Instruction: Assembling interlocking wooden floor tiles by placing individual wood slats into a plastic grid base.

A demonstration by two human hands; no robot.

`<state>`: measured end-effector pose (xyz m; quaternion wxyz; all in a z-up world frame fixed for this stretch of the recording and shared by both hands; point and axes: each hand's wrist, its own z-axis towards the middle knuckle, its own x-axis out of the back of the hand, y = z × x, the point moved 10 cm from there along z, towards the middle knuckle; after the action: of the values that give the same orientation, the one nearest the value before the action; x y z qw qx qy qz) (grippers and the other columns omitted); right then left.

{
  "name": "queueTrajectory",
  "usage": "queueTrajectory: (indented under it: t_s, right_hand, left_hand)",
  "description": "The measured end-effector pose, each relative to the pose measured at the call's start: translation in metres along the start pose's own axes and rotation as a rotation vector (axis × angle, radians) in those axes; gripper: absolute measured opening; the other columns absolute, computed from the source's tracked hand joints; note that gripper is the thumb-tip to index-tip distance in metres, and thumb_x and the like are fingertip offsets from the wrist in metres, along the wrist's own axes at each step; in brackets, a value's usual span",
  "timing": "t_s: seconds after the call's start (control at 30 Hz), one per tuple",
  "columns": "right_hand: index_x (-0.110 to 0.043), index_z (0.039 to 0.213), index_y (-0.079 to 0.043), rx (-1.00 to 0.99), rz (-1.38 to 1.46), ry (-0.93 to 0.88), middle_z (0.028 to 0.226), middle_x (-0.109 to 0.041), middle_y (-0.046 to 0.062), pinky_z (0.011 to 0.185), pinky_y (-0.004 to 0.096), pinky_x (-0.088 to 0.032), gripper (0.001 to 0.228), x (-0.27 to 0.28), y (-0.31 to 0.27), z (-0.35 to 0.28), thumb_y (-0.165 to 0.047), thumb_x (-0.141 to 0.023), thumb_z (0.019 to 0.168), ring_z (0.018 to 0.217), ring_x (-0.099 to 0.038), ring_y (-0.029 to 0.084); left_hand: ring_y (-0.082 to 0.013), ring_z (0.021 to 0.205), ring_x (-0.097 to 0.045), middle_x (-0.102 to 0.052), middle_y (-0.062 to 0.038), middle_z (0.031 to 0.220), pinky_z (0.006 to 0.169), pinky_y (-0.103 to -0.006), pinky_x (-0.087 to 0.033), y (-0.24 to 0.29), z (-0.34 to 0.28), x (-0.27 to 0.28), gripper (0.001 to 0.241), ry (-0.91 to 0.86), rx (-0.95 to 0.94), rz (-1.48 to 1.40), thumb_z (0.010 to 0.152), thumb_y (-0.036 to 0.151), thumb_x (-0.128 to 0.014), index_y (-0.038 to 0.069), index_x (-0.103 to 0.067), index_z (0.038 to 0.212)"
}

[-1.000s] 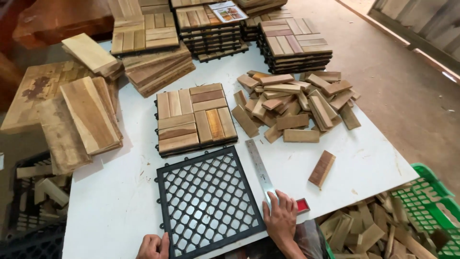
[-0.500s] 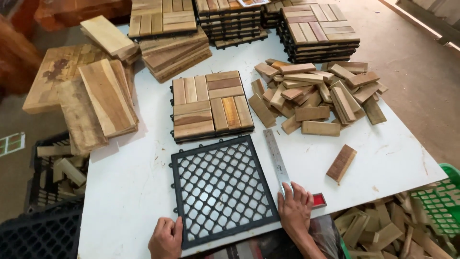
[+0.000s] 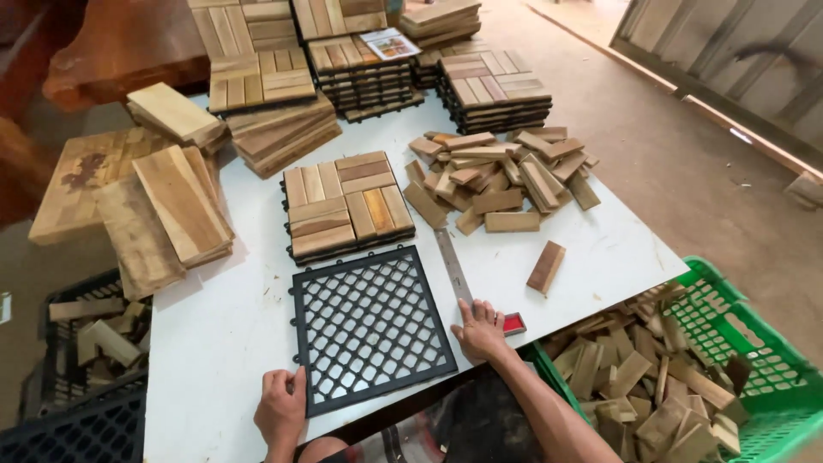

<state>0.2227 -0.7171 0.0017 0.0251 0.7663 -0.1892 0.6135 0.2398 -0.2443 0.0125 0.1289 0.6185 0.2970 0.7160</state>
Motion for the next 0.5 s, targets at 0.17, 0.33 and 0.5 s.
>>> queueTrajectory:
  t_s: [0.17,0.33,0.5]
  right_hand:
    - [-0.006,0.164,-0.031,0.136,-0.099,-0.286,0.166,-0.007,0.012,0.12,0.054,-0.02,0.105,0.006,0.005,-0.013,-0.072,-0.061,0.085,0.151,-0.012,0.04]
    - [-0.028,0.16,-0.028,0.252,0.148,-0.398,0.161,-0.021,0.013,0.119,0.05,-0.03,0.083,0.024,0.019,-0.005,-0.062,-0.058,0.092,0.145,-0.029,0.036]
    - [-0.059,0.144,-0.019,0.284,0.561,0.009,0.153,-0.048,0.011,0.1,0.039,-0.055,0.056,0.082,0.043,-0.03,-0.049,-0.051,0.098,0.131,-0.059,0.026]
  left_hand:
    - [-0.0309,0.088,-0.068,-0.062,0.002,0.108,0.07,-0.0499,-0.05,-0.009,-0.007,-0.001,0.035,-0.01,-0.006,-0.024,0.099,0.051,-0.057,0.018,-0.065,0.09]
    - [-0.0272,0.108,-0.067,-0.065,-0.007,0.126,0.092,-0.0412,-0.051,0.0,-0.022,0.015,0.037,-0.142,0.138,-0.418,0.096,0.044,-0.058,0.016,-0.072,0.116]
    - [-0.0133,0.11,-0.074,-0.076,0.002,0.118,0.093,-0.0266,-0.054,0.039,-0.1,0.062,0.034,0.049,-0.359,-0.38,0.069,0.037,-0.088,0.02,-0.082,0.097]
